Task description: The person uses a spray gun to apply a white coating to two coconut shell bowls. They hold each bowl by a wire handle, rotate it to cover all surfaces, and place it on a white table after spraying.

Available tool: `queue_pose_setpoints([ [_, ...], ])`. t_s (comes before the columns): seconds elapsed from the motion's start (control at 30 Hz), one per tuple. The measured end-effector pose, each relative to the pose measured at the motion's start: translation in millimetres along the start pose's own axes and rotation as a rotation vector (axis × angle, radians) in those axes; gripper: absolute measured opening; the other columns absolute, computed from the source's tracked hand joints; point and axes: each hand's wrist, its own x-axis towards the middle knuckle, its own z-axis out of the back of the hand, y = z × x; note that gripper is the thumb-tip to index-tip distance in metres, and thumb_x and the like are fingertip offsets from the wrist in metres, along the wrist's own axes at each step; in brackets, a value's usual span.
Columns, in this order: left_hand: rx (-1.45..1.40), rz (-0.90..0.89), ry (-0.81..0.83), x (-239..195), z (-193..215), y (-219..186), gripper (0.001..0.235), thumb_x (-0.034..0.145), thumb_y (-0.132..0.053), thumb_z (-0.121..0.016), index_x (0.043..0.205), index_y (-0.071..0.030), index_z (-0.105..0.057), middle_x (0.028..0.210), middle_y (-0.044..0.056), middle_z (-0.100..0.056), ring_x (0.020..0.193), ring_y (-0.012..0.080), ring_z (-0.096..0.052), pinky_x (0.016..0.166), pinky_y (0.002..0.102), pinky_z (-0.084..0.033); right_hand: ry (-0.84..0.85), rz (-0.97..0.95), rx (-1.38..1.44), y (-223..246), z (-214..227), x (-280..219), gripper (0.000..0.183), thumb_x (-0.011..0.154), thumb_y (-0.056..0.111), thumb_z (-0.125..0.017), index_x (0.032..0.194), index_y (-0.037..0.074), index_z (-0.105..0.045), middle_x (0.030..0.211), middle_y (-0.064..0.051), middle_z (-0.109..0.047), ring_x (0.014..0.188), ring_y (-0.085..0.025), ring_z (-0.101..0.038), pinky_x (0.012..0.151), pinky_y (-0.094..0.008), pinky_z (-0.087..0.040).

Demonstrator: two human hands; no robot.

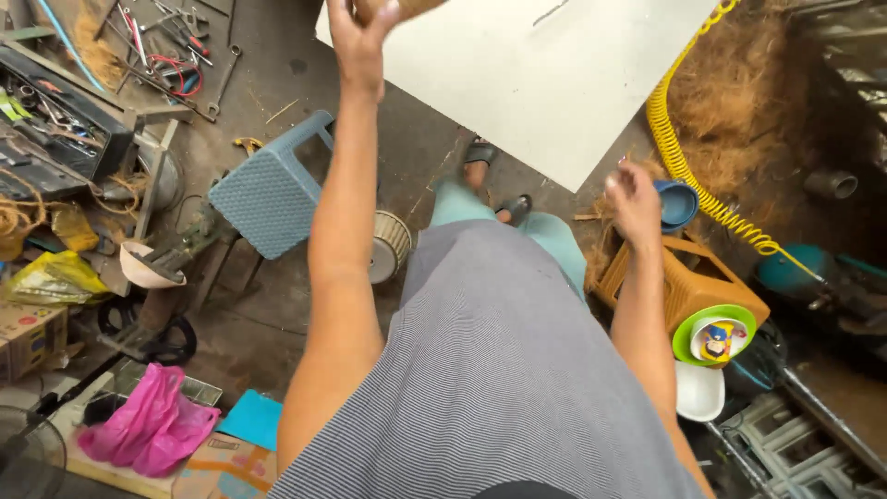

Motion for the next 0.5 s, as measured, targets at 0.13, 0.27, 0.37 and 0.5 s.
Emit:
queue_pose_setpoints([
  [0.13,-0.324,0.096,-0.288,-20,-62,-46,0.054,0.092,0.0,-0.067,0.136,-0.011,-0.037,0.124,0.017,-0.047,0.115,0.0287,-0.05,0.099,0.043,-0.052,0.208,0.286,0.325,131,10,26,0.042,0.096,0.018,-0.057,0.134,0.002,-0.05,0.12,-0.012,-0.057,0.096,-0.019,-0.06,0.075,-0.028,-0.054],
  [0.27,-0.701,0.151,-0.324,-28,-133,-71,0.059,0.084,-0.002,-0.064,0.137,-0.016,-0.04,0.129,0.015,-0.039,0.119,0.0291,-0.045,0.093,0.04,-0.055,0.458,0.438,0.689,222,13,33,0.069,0.09,0.017,-0.071,0.147,0.011,-0.033,0.146,-0.017,-0.045,0.127,-0.027,-0.054,0.097,-0.035,-0.056],
  [0.37,-0.966,0.237,-0.314,-39,-175,-61,0.045,0.093,-0.009,-0.061,0.134,-0.018,-0.045,0.136,0.011,-0.048,0.121,0.0331,-0.051,0.103,0.051,-0.05,0.572,0.624,0.692,238,16,42,0.093,0.082,0.029,-0.083,0.153,0.022,-0.023,0.157,-0.014,-0.038,0.142,-0.028,-0.045,0.107,-0.038,-0.042],
  [0.5,-0.885,0.283,-0.283,-47,-228,-56,0.051,0.091,-0.014,-0.062,0.136,-0.016,-0.038,0.135,0.014,-0.042,0.122,0.0348,-0.05,0.104,0.058,-0.05,0.636,0.736,0.84,241,40,49,0.086,0.086,0.013,-0.084,0.152,0.015,-0.028,0.146,-0.016,-0.048,0.135,-0.029,-0.052,0.113,-0.042,-0.049],
])
